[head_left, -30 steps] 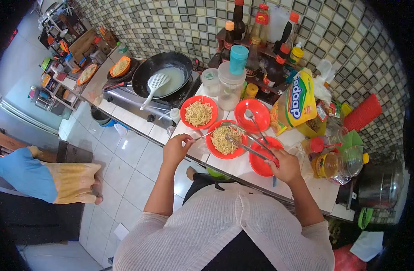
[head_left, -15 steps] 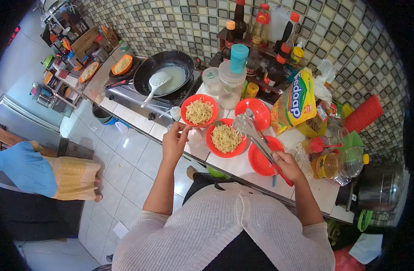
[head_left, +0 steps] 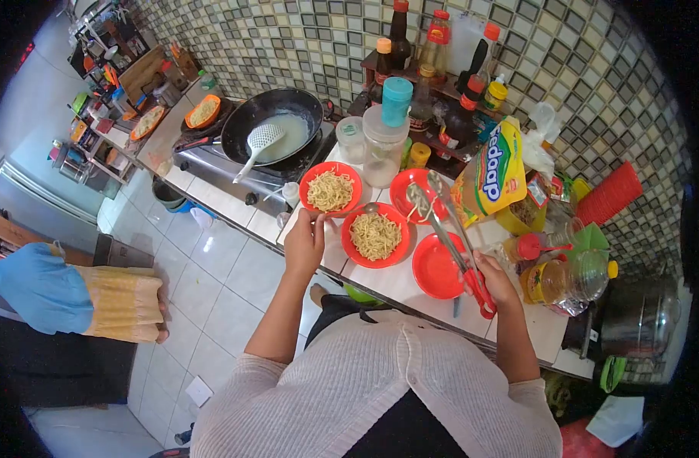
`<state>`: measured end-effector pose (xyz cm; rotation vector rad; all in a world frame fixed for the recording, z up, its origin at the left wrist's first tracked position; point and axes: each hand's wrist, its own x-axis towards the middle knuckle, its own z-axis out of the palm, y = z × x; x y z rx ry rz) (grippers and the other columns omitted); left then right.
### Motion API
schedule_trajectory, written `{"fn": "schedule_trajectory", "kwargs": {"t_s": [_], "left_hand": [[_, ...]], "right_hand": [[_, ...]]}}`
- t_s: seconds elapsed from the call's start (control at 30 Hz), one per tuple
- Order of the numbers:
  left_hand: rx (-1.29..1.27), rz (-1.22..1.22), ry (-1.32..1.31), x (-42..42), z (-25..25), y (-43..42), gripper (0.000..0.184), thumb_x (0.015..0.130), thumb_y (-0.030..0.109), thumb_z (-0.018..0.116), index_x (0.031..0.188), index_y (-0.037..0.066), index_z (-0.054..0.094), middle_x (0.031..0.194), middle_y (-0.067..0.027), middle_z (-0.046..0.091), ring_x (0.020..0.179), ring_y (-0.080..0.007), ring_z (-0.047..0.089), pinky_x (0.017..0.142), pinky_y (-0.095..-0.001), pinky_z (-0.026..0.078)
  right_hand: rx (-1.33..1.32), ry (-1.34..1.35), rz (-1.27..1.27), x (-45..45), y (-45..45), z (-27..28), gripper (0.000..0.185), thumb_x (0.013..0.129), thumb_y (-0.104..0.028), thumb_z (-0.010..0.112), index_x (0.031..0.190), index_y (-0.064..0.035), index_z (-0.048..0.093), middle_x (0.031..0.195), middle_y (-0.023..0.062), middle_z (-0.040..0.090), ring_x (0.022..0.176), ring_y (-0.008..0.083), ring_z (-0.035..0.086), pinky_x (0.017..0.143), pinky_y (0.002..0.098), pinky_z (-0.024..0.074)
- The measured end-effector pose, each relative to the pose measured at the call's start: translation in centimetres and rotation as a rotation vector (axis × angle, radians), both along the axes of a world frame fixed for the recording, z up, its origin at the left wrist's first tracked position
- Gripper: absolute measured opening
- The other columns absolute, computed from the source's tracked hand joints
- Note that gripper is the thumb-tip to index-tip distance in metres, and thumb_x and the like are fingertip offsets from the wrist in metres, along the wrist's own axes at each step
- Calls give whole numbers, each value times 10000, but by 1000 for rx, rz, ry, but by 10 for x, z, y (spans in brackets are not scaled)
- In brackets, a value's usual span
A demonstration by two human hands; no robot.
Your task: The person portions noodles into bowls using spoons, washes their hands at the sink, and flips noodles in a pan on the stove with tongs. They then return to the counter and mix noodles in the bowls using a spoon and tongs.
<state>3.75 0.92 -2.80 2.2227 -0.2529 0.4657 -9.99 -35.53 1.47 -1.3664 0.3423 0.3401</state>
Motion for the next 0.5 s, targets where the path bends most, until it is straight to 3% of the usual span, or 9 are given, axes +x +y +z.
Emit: {"fn": "schedule_trajectory", "kwargs": {"t_s": [0.17, 0.33, 0.43, 0.5], "left_hand": [[121, 6, -110, 11, 1, 2, 165, 968, 218, 574, 975, 56, 547, 809, -147, 671, 678, -344, 652, 579, -437, 487], [247, -26, -75, 25, 0, -2, 133, 944, 186, 610, 951, 62, 562, 815, -148, 663, 704, -339, 650, 580, -432, 485], [164, -49, 23, 34, -3, 1, 137, 939, 194, 624, 955, 64, 586, 854, -155, 672, 697, -308, 651, 571, -402, 484], [-241, -131, 174, 41, -8, 4, 170, 938, 219, 631, 1016, 68, 618, 861, -156, 674, 659, -274, 643, 566, -372, 479]], "right_hand": [[-14, -24, -41, -6, -10, 1, 443, 1033, -432, 429, 1046, -15, 581, 727, 76, 612, 506, 148, 544, 483, 272, 446], [-114, 23, 90, -14, -7, -17, 433, 1034, -420, 437, 1013, -13, 582, 735, 74, 618, 518, 131, 548, 501, 264, 452], [-148, -12, 148, -10, 1, -15, 330, 1016, -320, 516, 1048, -2, 600, 749, 44, 617, 532, 110, 550, 509, 254, 454], [-197, -44, 190, -7, 3, -13, 295, 1005, -285, 546, 1062, -2, 608, 754, 32, 617, 535, 104, 548, 513, 249, 454]]}}
